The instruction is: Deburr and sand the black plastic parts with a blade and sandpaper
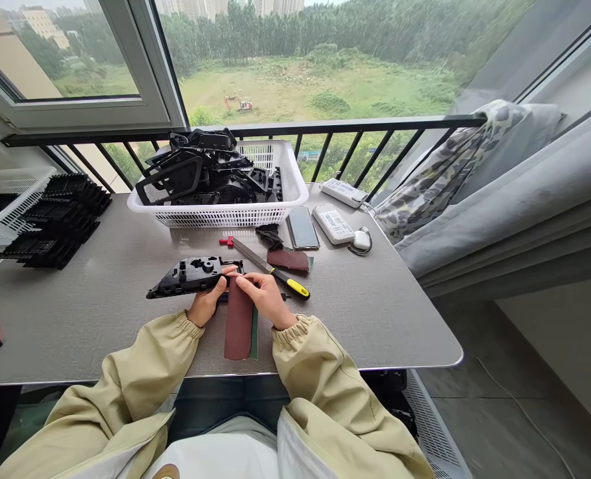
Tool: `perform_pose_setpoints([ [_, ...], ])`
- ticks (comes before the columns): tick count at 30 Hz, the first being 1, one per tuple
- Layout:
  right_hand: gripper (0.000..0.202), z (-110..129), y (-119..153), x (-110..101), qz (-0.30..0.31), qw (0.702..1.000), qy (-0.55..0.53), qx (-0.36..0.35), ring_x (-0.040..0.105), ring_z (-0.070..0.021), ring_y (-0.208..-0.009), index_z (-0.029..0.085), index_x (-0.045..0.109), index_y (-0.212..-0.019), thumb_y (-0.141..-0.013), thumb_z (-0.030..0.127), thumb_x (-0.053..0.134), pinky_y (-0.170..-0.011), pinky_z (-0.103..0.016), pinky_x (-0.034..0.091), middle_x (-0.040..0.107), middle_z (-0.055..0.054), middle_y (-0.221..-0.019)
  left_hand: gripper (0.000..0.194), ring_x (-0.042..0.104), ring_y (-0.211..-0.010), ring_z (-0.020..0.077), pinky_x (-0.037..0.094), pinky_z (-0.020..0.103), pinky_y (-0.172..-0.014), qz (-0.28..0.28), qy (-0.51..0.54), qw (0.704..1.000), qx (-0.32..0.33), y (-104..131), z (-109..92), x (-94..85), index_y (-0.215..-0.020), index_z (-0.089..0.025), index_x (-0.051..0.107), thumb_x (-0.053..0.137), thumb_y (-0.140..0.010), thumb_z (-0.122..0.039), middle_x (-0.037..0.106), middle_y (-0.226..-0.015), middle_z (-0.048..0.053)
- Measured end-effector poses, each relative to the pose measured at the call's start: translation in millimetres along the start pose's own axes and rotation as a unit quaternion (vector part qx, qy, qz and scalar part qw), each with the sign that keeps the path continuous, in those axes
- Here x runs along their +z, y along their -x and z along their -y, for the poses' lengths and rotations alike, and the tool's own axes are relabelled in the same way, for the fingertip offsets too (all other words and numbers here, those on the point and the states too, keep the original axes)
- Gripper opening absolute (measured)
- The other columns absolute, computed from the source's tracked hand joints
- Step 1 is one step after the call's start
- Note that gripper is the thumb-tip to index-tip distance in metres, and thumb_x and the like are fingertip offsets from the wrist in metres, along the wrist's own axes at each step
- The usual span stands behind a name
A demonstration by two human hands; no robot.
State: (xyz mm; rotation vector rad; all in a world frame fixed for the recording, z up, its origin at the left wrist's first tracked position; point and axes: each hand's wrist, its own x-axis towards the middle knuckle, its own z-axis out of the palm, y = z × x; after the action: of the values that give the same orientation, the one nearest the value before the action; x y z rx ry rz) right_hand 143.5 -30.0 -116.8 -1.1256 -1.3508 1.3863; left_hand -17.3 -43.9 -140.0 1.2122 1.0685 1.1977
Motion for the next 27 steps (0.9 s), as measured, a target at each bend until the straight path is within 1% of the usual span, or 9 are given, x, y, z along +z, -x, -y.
perform_pose_setpoints([
  [3, 0.034, -0.3, -0.3, 0.2, 0.002, 1.0, 0.002, 0.001, 0.046, -0.0138, -0.06, 0.017, 0.072, -0.067, -0.072, 0.051, 0.067, -0.057, -0.028, 0.034, 0.059, 0.001, -0.06, 0.049, 0.056, -0.123, 0.0279, 0.037, 0.042, -0.111, 0.006, -0.011, 1.0, 0.012, 0.4, 0.1, -0.2, -0.107, -0.024, 0.073, 0.059, -0.081, -0.063, 0.071, -0.116, 0.007],
  [7, 0.033, 1.0, -0.2, -0.2, -0.004, 1.0, 0.002, -0.001, 0.045, -0.0136, -0.059, 0.017, 0.068, -0.065, -0.073, 0.049, 0.065, -0.058, -0.028, 0.035, 0.057, 0.001, -0.06, 0.044, 0.057, -0.121, 0.0259, 0.038, 0.043, -0.111, 0.007, -0.017, 0.998, 0.056, 1.3, -1.0, -0.5, -0.112, -0.025, 0.071, 0.056, -0.087, -0.057, 0.071, -0.118, 0.006],
  [10, 0.033, 2.5, 0.6, 0.9, 0.005, 1.0, 0.002, -0.005, 0.044, -0.013, -0.059, 0.017, 0.067, -0.063, -0.071, 0.049, 0.067, -0.058, -0.028, 0.034, 0.055, 0.001, -0.059, 0.044, 0.059, -0.12, 0.0256, 0.037, 0.043, -0.112, 0.011, -0.055, 0.995, 0.077, 1.5, -3.9, -0.8, -0.11, -0.024, 0.072, 0.053, -0.088, -0.057, 0.071, -0.118, 0.006],
  [13, 0.034, 2.2, 1.0, 1.9, 0.008, 1.0, 0.001, -0.002, 0.041, -0.0123, -0.058, 0.016, 0.065, -0.061, -0.071, 0.049, 0.067, -0.056, -0.027, 0.032, 0.052, 0.002, -0.056, 0.045, 0.06, -0.119, 0.0258, 0.037, 0.044, -0.112, 0.017, -0.077, 0.993, 0.087, 1.0, -5.7, -0.8, -0.109, -0.024, 0.073, 0.052, -0.088, -0.058, 0.072, -0.117, 0.006],
  [19, 0.035, 0.9, 1.5, 1.5, -0.001, 1.0, -0.011, -0.002, 0.042, -0.0127, -0.059, 0.017, 0.065, -0.061, -0.071, 0.05, 0.067, -0.057, -0.028, 0.032, 0.053, 0.001, -0.057, 0.044, 0.059, -0.12, 0.0264, 0.041, 0.044, -0.109, 0.012, -0.042, 0.997, 0.068, 1.3, -2.3, -1.4, -0.113, -0.025, 0.071, 0.054, -0.088, -0.057, 0.071, -0.117, 0.006],
  [23, 0.032, 2.2, 1.0, 1.9, -0.01, 1.0, -0.022, 0.006, 0.041, -0.0124, -0.058, 0.017, 0.066, -0.06, -0.069, 0.048, 0.069, -0.057, -0.027, 0.031, 0.052, 0.002, -0.056, 0.043, 0.058, -0.12, 0.0272, 0.043, 0.044, -0.106, 0.011, -0.021, 0.998, 0.049, 1.8, -0.9, -0.8, -0.109, -0.025, 0.072, 0.057, -0.085, -0.058, 0.072, -0.114, 0.007],
  [27, 0.031, 2.1, -1.4, 0.6, -0.033, 0.998, -0.052, 0.025, 0.043, -0.0124, -0.058, 0.017, 0.066, -0.06, -0.066, 0.046, 0.072, -0.056, -0.027, 0.032, 0.055, 0.002, -0.057, 0.044, 0.061, -0.113, 0.0274, 0.052, 0.042, -0.095, 0.0, 0.08, 0.997, 0.015, 0.1, -0.7, 2.2, -0.107, -0.023, 0.073, 0.065, -0.08, -0.058, 0.072, -0.109, 0.007],
])
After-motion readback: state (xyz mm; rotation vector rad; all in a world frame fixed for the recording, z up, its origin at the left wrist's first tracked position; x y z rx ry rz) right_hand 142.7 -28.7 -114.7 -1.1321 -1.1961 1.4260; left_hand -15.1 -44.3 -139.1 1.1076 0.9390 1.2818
